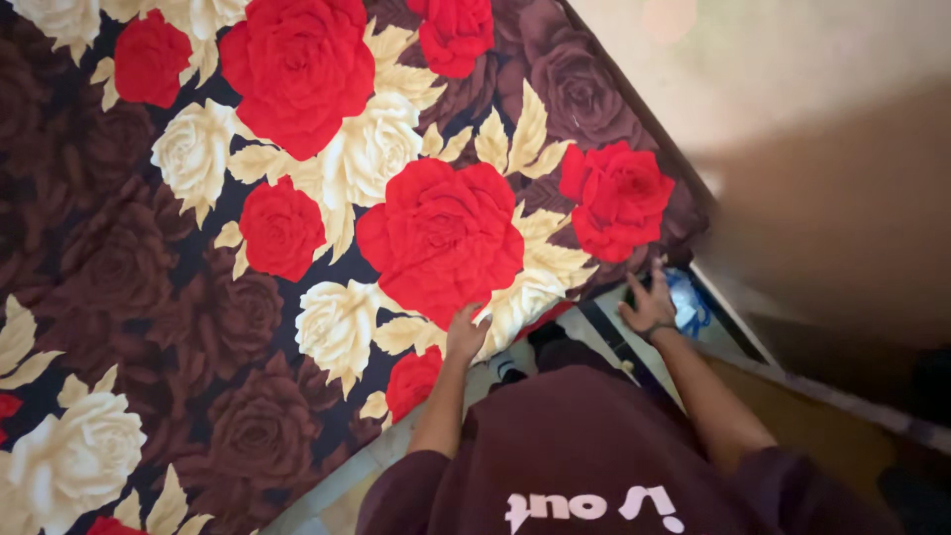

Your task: The person spreads a floral-patterned bedsheet over a mattress, smoothing it out and tucking the edges under the mattress. They adjust the sheet repeatedly to ensure it is flat and properly aligned with the bed frame.

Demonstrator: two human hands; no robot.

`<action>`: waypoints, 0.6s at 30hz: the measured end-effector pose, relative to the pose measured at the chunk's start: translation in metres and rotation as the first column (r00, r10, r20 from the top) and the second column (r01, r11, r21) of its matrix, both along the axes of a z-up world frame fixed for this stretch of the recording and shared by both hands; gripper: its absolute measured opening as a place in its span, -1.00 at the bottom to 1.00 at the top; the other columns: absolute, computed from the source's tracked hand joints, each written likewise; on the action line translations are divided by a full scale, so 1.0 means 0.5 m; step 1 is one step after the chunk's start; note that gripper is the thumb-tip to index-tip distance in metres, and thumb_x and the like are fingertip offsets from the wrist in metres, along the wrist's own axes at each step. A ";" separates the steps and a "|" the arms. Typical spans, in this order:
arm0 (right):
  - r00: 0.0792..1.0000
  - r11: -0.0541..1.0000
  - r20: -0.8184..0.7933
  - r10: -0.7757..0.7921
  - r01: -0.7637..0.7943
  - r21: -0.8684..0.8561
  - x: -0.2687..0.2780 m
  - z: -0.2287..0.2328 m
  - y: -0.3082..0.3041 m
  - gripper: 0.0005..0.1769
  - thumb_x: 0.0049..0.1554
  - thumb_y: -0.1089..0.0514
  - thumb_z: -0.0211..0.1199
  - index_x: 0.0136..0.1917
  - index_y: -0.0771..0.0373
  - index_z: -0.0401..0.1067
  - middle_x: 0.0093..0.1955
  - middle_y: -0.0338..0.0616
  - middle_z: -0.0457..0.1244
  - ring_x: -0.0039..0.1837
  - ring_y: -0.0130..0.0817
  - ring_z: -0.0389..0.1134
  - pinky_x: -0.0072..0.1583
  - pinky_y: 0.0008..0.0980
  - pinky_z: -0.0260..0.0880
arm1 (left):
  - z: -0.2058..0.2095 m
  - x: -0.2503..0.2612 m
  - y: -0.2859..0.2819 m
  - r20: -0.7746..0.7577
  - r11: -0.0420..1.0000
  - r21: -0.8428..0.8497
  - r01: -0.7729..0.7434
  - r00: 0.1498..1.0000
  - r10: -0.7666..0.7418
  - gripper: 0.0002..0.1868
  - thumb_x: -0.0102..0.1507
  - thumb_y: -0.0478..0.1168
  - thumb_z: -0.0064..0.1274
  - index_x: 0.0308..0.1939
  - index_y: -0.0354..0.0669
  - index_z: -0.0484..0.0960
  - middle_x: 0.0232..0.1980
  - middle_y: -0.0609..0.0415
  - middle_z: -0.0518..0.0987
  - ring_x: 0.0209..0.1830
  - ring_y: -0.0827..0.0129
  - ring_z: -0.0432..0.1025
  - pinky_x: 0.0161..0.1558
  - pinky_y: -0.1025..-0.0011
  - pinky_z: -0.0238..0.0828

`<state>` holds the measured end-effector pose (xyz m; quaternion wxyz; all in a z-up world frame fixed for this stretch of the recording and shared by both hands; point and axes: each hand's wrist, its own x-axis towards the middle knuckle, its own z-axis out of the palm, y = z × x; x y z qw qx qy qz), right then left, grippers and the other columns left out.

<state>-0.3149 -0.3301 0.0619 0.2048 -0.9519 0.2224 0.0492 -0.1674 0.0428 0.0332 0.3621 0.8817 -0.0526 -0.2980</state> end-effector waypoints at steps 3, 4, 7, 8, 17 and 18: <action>0.999 0.993 -0.022 0.033 -0.031 0.112 -0.012 0.012 0.056 -0.19 0.01 -0.14 0.36 0.52 -0.10 0.29 0.75 0.22 -0.41 0.64 0.35 -0.14 0.48 0.09 0.10 | -0.005 -0.034 0.033 0.098 0.994 0.010 0.108 0.989 -0.109 -0.49 0.23 0.06 0.22 0.18 -0.08 0.61 0.15 -0.32 0.58 0.18 -0.15 0.46 0.18 0.07 0.39; 0.998 0.989 -0.047 0.029 -0.022 0.149 -0.025 0.014 0.062 -0.21 0.03 -0.13 0.35 0.51 -0.12 0.30 0.76 0.20 -0.42 0.63 0.34 -0.14 0.47 0.10 0.11 | -0.010 -0.041 0.035 0.056 0.991 0.020 0.136 0.989 -0.137 -0.49 0.22 0.06 0.21 0.17 -0.07 0.62 0.13 -0.32 0.59 0.17 -0.13 0.48 0.19 0.09 0.41; 0.996 0.983 -0.048 -0.079 0.086 0.160 -0.069 0.003 0.072 -0.29 0.01 -0.12 0.37 0.43 -0.13 0.38 0.78 0.15 -0.42 0.61 0.35 -0.05 0.46 0.04 0.19 | -0.006 -0.081 0.040 -0.038 0.986 0.039 0.164 0.986 -0.163 -0.50 0.19 0.05 0.19 0.15 -0.06 0.62 0.08 -0.28 0.63 0.16 -0.07 0.52 0.16 0.10 0.44; 0.994 0.982 -0.050 -0.099 0.106 0.159 -0.085 -0.007 0.068 -0.28 -0.01 -0.13 0.38 0.43 -0.12 0.38 0.77 0.18 -0.42 0.58 0.36 -0.02 0.47 0.02 0.19 | -0.002 -0.093 0.038 -0.064 0.985 0.044 0.166 0.985 -0.163 -0.50 0.18 0.05 0.18 0.15 -0.05 0.61 0.06 -0.27 0.64 0.15 -0.04 0.53 0.15 0.10 0.44; 0.963 0.972 -0.194 -0.185 0.209 0.111 -0.227 -0.033 -0.058 -0.29 -0.02 -0.13 0.43 0.38 0.01 0.43 0.72 0.23 -0.41 0.54 0.33 0.07 0.44 -0.09 0.20 | 0.038 -0.169 0.041 -0.095 0.959 0.192 0.211 0.976 -0.196 -0.49 0.16 -0.01 0.19 0.17 -0.05 0.61 0.11 -0.18 0.64 0.17 -0.03 0.51 0.18 0.14 0.42; 0.972 0.974 -0.153 -0.179 0.197 0.108 -0.235 -0.035 -0.069 -0.31 -0.01 -0.12 0.44 0.37 0.02 0.45 0.71 0.21 -0.39 0.53 0.32 0.09 0.43 -0.09 0.22 | 0.038 -0.179 0.034 -0.111 0.952 0.213 0.220 0.973 -0.200 -0.49 0.16 -0.01 0.20 0.16 -0.05 0.61 0.12 -0.19 0.63 0.17 -0.04 0.50 0.18 0.13 0.41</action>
